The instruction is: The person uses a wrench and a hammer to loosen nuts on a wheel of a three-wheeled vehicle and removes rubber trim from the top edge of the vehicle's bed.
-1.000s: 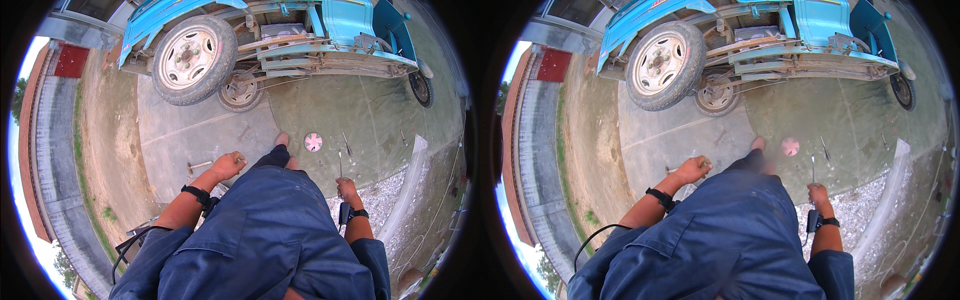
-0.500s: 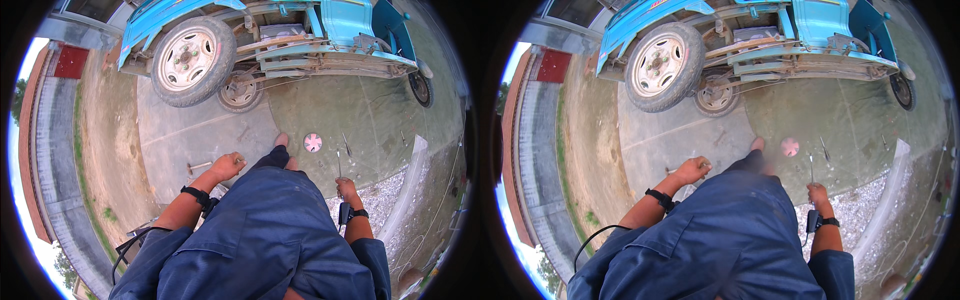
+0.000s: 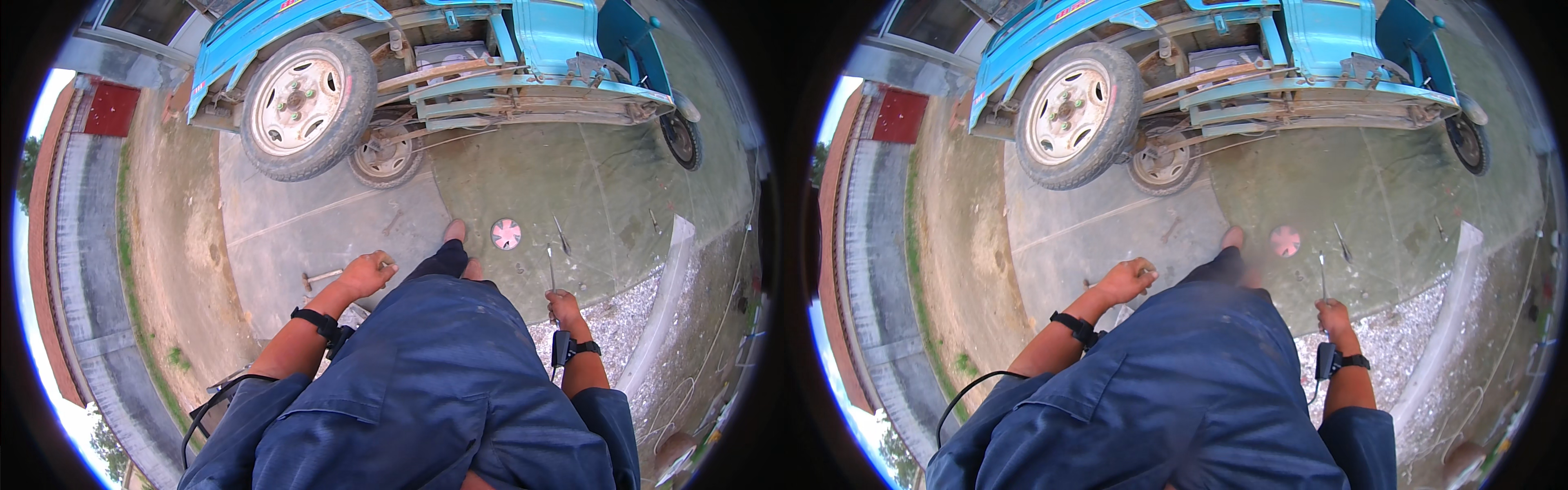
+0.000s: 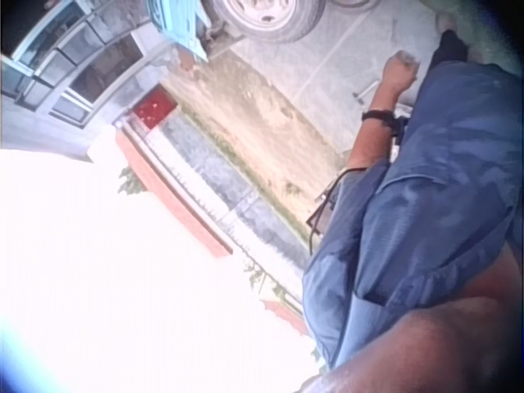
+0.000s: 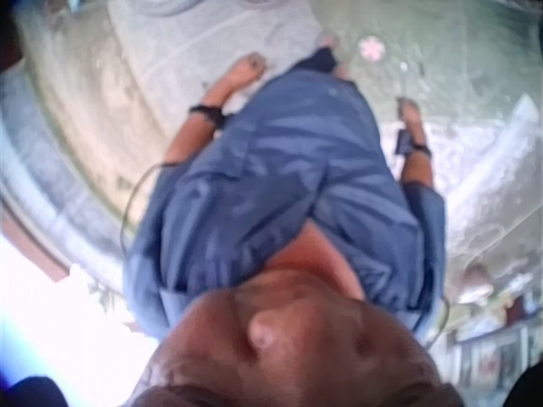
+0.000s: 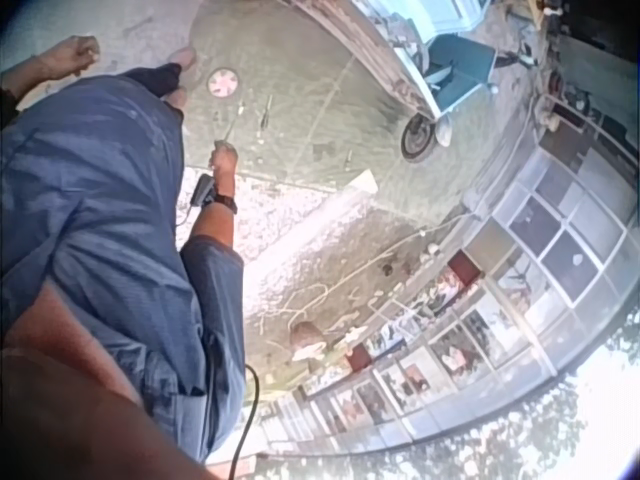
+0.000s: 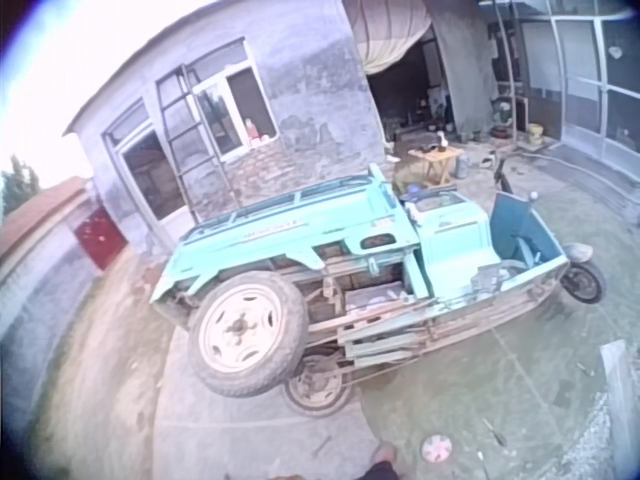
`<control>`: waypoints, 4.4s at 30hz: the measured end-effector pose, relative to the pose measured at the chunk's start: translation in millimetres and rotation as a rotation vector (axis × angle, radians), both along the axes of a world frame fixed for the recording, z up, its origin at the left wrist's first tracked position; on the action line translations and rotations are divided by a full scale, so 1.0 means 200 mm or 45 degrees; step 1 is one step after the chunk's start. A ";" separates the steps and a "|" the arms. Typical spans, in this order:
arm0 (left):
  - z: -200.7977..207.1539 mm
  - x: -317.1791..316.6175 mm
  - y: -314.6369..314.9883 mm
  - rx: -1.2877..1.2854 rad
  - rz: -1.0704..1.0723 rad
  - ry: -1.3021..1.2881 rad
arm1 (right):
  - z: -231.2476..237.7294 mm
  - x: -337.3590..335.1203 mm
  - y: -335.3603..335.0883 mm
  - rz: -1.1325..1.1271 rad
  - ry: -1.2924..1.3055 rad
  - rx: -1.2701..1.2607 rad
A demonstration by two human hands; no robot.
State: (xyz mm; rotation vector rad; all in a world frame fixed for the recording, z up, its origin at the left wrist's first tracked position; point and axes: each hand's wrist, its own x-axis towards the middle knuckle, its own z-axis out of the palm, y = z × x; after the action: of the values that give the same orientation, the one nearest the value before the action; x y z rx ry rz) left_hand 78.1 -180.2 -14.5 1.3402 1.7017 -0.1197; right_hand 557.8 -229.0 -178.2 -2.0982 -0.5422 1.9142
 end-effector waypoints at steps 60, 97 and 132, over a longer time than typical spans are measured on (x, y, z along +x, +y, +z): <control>0.27 0.23 0.30 -0.036 0.133 -0.469 | 0.72 -0.61 0.63 0.658 0.032 0.960; 0.13 -0.40 1.33 1.072 0.570 0.545 | 1.36 -1.22 3.53 1.060 -0.396 1.700; 0.03 -0.38 1.59 0.732 0.939 1.084 | 1.21 -2.15 5.11 1.741 -1.220 1.392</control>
State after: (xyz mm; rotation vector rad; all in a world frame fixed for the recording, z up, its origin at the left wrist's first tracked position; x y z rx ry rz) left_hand 1.6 137.8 -9.3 0.9846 3.0306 0.2902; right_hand 127.8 792.5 64.4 -1.5975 -2.8256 0.1685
